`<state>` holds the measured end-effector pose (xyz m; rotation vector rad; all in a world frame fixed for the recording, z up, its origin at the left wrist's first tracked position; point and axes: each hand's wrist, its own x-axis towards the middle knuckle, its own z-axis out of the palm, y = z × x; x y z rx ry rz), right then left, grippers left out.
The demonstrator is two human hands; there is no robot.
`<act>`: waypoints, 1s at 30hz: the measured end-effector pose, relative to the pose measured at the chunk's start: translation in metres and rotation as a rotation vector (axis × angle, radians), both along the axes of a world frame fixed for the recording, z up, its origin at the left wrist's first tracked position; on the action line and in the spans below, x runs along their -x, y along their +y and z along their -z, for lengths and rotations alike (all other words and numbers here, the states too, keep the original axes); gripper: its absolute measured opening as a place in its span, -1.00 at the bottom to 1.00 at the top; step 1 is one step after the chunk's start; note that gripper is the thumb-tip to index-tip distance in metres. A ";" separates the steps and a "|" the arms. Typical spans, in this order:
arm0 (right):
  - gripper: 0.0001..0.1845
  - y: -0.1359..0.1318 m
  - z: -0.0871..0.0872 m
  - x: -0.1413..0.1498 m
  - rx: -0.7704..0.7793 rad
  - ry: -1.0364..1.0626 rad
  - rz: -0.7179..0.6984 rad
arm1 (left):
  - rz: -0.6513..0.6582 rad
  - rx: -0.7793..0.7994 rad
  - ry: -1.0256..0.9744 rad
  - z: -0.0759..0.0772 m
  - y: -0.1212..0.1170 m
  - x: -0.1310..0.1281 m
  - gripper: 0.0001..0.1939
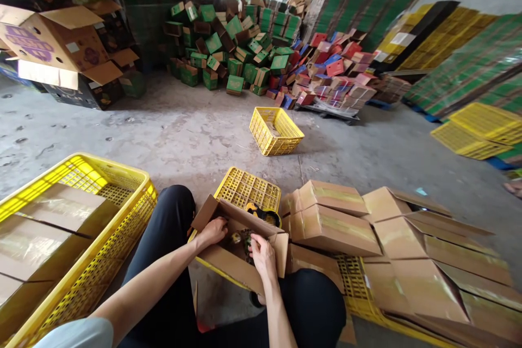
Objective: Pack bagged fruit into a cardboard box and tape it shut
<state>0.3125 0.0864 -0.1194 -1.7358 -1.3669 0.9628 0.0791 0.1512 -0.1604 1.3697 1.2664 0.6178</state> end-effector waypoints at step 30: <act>-0.38 0.002 -0.046 0.014 0.031 0.551 0.119 | 0.143 0.376 -0.767 -0.068 -0.017 -0.007 -0.30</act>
